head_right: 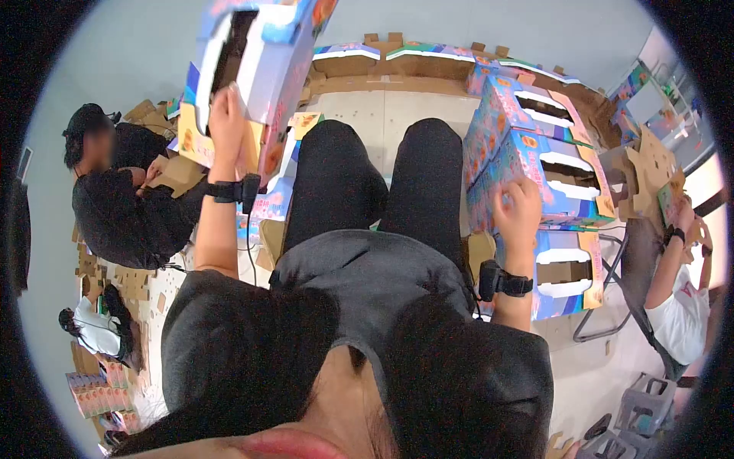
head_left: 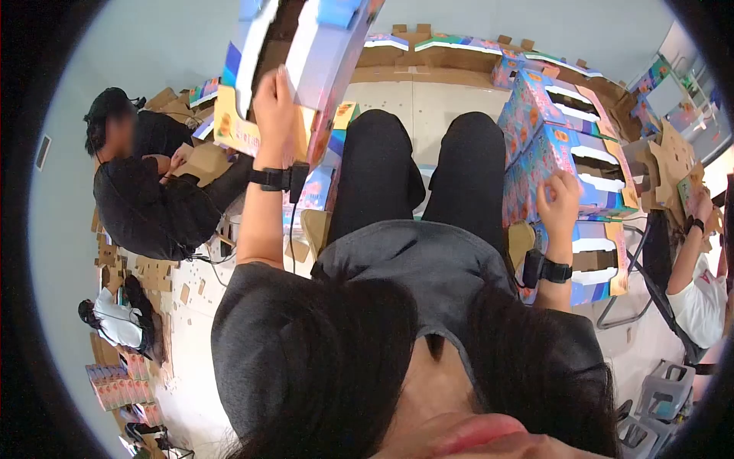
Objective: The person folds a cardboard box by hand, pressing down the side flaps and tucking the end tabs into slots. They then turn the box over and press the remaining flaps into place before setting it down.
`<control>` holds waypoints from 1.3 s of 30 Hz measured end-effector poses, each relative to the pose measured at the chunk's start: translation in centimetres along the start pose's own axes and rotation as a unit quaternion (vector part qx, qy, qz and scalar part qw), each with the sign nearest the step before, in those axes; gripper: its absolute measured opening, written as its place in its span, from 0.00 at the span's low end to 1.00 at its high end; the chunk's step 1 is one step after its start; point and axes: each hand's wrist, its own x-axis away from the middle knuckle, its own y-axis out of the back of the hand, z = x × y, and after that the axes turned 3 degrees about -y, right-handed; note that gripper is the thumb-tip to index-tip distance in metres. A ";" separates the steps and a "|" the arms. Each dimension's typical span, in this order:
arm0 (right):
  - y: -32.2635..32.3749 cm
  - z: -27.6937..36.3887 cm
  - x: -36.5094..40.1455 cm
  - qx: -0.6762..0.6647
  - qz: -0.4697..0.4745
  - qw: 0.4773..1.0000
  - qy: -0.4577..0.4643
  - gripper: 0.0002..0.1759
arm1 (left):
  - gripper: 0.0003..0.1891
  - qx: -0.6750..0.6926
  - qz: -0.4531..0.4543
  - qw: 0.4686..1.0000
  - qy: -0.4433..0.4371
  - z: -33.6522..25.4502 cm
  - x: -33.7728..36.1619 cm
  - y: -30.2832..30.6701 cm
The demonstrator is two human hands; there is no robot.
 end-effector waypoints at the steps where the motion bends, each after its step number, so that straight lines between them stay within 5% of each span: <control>1: 0.3 1.1 -0.5 -0.017 -0.012 1.000 0.020 0.10 | 0.19 0.055 0.019 0.998 0.008 -1.6 -0.9 0.6; 3: 1.5 3.8 -1.8 -0.042 -0.040 0.995 0.078 0.10 | 0.17 0.125 0.068 0.989 0.036 -6.1 -2.4 2.2; 8: 6.1 8.7 -3.9 -0.055 -0.135 0.973 0.179 0.09 | 0.14 0.171 0.094 0.980 -0.043 -12.9 -1.5 2.9; 9: 6.9 9.2 -3.9 -0.062 -0.150 0.967 0.198 0.09 | 0.14 0.136 0.089 0.980 -0.120 -12.7 -1.4 2.5; 11: 8.8 10.7 -4.0 -0.069 -0.175 0.954 0.234 0.08 | 0.15 0.139 0.131 0.976 -0.104 -13.2 -0.3 1.8; 13: 10.1 11.4 -3.6 -0.081 -0.183 0.949 0.243 0.07 | 0.16 0.147 0.218 0.964 -0.030 -13.7 0.8 1.1; 14: 10.6 11.7 -3.6 -0.088 -0.185 0.947 0.249 0.07 | 0.15 0.121 0.211 0.965 -0.101 -13.5 1.5 0.2; 16: 10.6 12.3 -4.0 -0.089 -0.190 0.946 0.248 0.06 | 0.17 0.074 0.312 0.946 -0.040 -14.9 2.2 -0.2; 19: 8.8 12.3 -4.7 -0.088 -0.180 0.958 0.206 0.05 | 0.25 0.016 0.377 0.920 -0.106 -13.5 4.0 -2.7; 25: 0.0 13.5 -7.2 -0.148 -0.096 0.972 0.155 0.14 | 0.24 0.046 0.383 0.909 -0.160 -13.7 5.2 -5.0; 28: -2.8 12.9 -5.9 0.003 0.089 0.984 0.153 0.24 | 0.23 -0.020 0.392 0.896 -0.208 -14.6 6.0 -4.3; 34: -2.0 13.4 -4.0 -0.038 0.095 0.984 0.145 0.25 | 0.20 -0.009 0.343 0.909 -0.236 -14.5 7.4 -2.6; 39: 0.6 13.0 -3.8 -0.140 0.015 0.958 0.249 0.24 | 0.21 -0.036 0.345 0.892 -0.291 -15.5 8.9 -1.5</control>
